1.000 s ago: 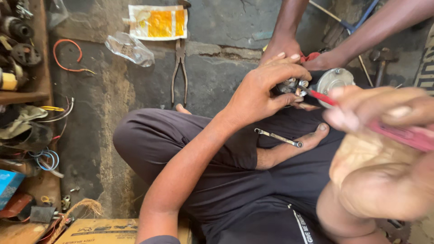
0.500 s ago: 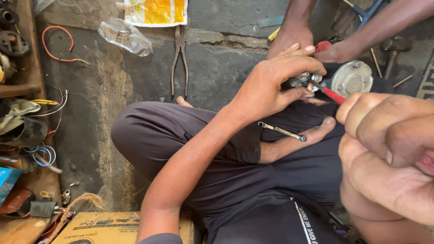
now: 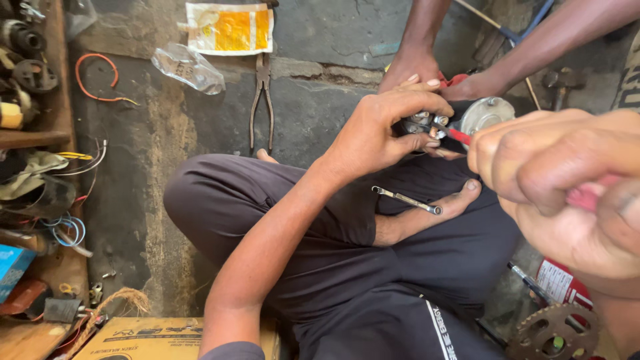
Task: The person sits on the floor and uses a wrench and screwdriver to tighten bolts and adjust parts on a cylindrical electrical component. They rotate the component to access different sides and continue working on it throughout the clip.
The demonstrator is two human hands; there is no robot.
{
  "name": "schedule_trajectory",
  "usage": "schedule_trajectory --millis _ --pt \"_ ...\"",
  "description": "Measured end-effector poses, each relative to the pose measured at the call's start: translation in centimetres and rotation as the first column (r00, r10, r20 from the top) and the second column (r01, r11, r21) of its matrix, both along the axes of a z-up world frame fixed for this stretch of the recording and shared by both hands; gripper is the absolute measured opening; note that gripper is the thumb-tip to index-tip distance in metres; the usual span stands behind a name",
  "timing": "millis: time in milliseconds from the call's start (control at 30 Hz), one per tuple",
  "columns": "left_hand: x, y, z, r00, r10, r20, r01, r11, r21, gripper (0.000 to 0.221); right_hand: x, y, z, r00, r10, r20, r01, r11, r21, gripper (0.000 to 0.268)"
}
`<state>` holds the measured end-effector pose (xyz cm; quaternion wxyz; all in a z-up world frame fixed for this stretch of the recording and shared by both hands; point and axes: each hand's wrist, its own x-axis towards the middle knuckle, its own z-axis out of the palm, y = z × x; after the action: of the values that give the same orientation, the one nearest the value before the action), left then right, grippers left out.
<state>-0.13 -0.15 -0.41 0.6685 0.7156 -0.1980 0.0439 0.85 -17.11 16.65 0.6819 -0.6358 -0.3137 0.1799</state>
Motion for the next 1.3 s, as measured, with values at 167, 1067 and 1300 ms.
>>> schedule_trajectory --millis 167,1067,1300 --pt "-0.4 0.5 2.4 0.999 -0.042 -0.018 0.042 0.999 -0.013 0.060 0.7 -0.1 0.4 0.994 0.072 0.084 -0.075 0.997 0.035 0.048" --pt "-2.3 0.0 13.0 0.999 -0.018 0.029 0.028 0.912 -0.410 0.012 -8.5 -9.3 -12.3 0.953 -0.247 0.178 0.284 0.512 -0.811 0.016" --pt "-1.8 -0.6 12.3 0.995 -0.090 -0.053 0.041 0.804 -0.593 0.018 -12.4 -9.5 -19.1 0.825 0.147 0.546 0.442 0.434 -0.785 0.039"
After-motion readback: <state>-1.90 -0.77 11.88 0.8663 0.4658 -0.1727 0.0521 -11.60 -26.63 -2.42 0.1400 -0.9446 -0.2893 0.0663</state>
